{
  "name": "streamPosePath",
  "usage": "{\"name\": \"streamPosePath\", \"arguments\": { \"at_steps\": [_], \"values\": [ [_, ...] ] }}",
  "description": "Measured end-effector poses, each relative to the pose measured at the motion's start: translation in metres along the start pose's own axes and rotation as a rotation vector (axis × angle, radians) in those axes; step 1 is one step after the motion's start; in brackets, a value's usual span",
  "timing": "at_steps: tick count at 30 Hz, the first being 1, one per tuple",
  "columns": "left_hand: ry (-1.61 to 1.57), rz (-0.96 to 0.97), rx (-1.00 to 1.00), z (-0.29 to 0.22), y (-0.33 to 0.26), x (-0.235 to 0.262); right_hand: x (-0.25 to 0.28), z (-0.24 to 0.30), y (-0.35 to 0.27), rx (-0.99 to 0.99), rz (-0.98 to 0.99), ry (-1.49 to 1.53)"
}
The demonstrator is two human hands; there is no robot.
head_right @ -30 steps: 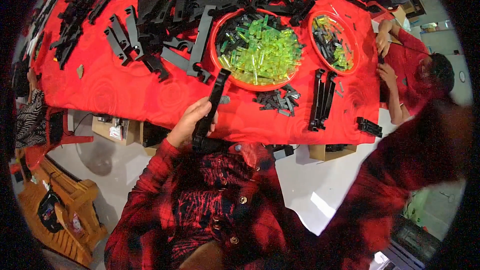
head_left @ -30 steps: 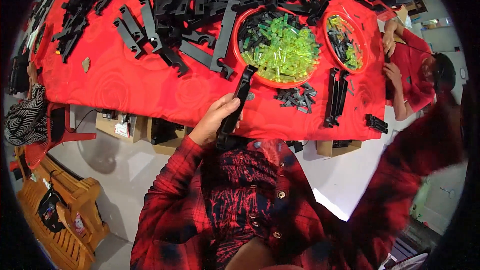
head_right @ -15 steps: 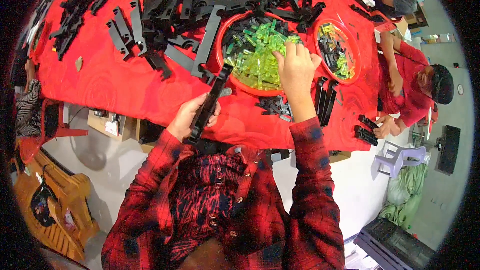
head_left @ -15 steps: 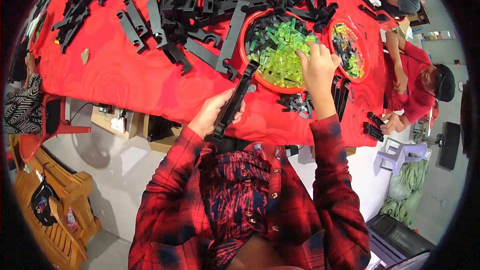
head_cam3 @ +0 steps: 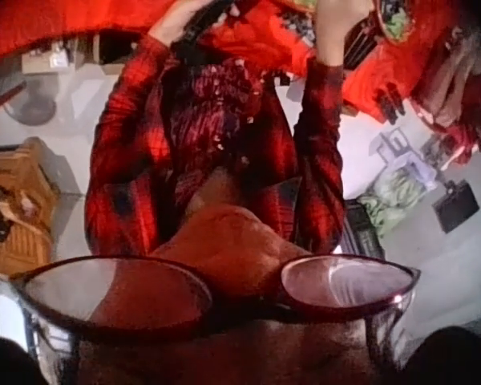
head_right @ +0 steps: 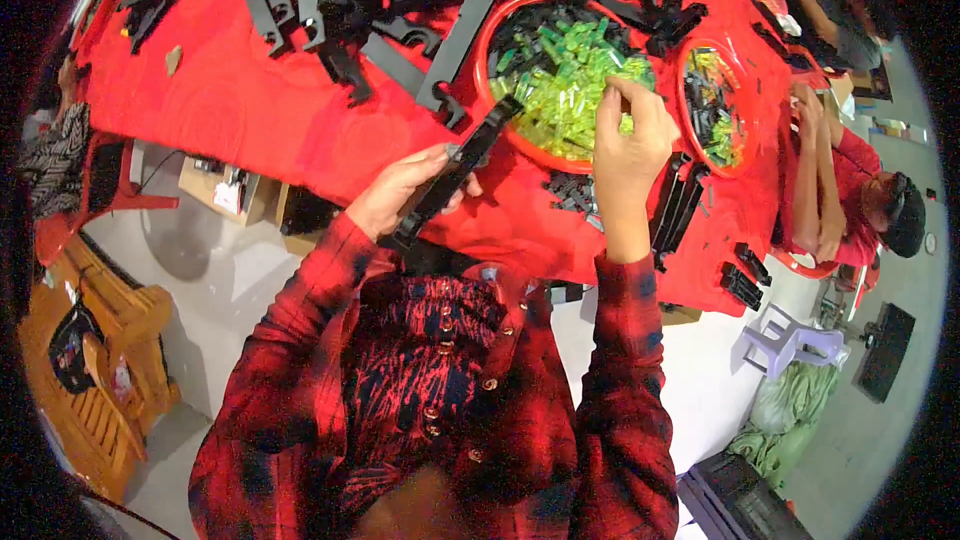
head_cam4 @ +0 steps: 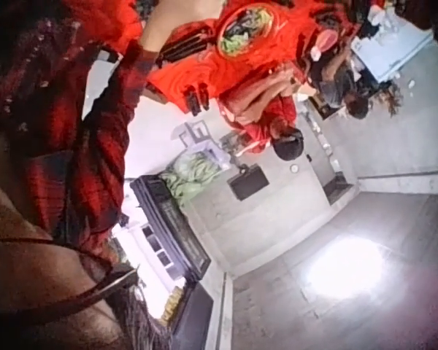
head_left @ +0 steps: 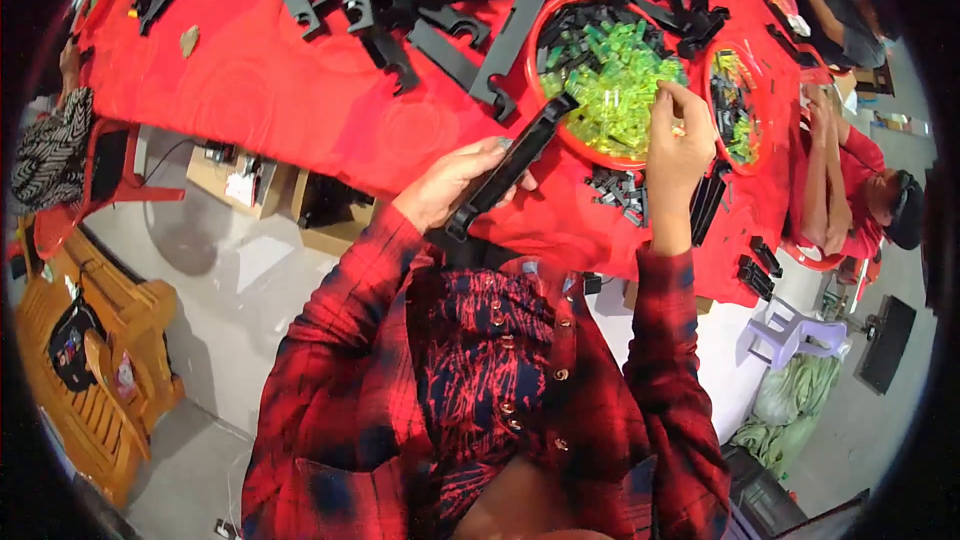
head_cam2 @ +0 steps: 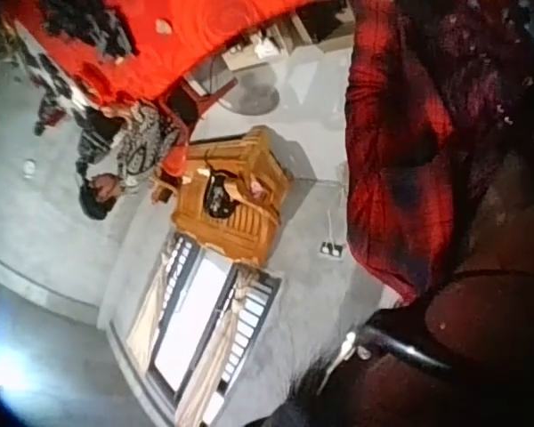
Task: The person assembles black plastic toy gun parts by hand, including the toy gun frame and plastic magazine parts.
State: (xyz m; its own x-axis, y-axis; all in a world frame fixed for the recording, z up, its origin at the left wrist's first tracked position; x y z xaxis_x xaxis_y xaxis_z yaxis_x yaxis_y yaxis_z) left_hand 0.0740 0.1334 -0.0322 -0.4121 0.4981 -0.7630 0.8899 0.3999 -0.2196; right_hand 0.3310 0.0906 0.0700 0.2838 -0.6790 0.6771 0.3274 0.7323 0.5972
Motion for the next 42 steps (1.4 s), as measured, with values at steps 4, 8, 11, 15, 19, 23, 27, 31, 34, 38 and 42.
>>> {"name": "streamPosePath", "arguments": {
  "at_steps": [4, 8, 11, 15, 19, 23, 27, 31, 34, 38, 42],
  "values": [
    [-0.040, -0.016, 0.007, 0.002, 0.000, 0.002, -0.002, 0.046, -0.017, -0.530, 0.266, 0.816],
    [-0.064, -0.047, -0.001, 0.006, 0.002, 0.002, -0.015, 0.066, -0.037, -0.538, 0.403, 0.834],
    [-0.085, -0.057, 0.021, 0.005, 0.002, 0.002, -0.027, 0.069, -0.049, -0.387, 0.352, 0.708],
    [-0.120, -0.054, -0.017, 0.010, 0.003, 0.003, -0.035, 0.074, -0.060, -0.091, 0.251, 0.327],
    [-0.178, -0.060, -0.002, 0.011, 0.001, 0.005, -0.041, 0.076, -0.069, -0.087, 0.255, 0.215],
    [-0.189, -0.020, 0.015, 0.008, 0.000, 0.005, -0.040, 0.085, -0.070, -0.074, 0.263, 0.168],
    [-0.218, -0.057, -0.040, 0.010, 0.001, 0.004, -0.041, 0.090, -0.070, -0.004, 0.249, 0.088],
    [-0.209, -0.112, -0.043, 0.011, 0.000, 0.005, -0.040, 0.091, -0.071, 0.019, 0.282, 0.035],
    [-0.241, -0.120, -0.038, 0.010, 0.000, 0.002, -0.041, 0.094, -0.070, 0.055, 0.262, -0.001],
    [-0.234, -0.118, -0.051, 0.013, 0.001, 0.002, -0.042, 0.093, -0.072, 0.097, 0.254, -0.015],
    [-0.241, -0.119, -0.056, 0.020, 0.004, 0.009, -0.041, 0.098, -0.071, 0.140, 0.282, -0.067]
  ]
}}
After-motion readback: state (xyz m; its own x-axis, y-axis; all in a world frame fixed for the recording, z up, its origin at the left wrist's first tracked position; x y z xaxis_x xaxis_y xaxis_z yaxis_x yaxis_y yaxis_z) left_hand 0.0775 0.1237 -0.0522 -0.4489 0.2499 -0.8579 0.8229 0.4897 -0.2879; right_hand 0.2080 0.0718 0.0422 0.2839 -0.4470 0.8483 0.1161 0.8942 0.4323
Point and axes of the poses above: each hand's wrist, its own y-axis towards the middle knuckle, its own x-axis out of the back of the hand, z = x × y, the point moved 1 cm from there along y, towards the middle knuckle
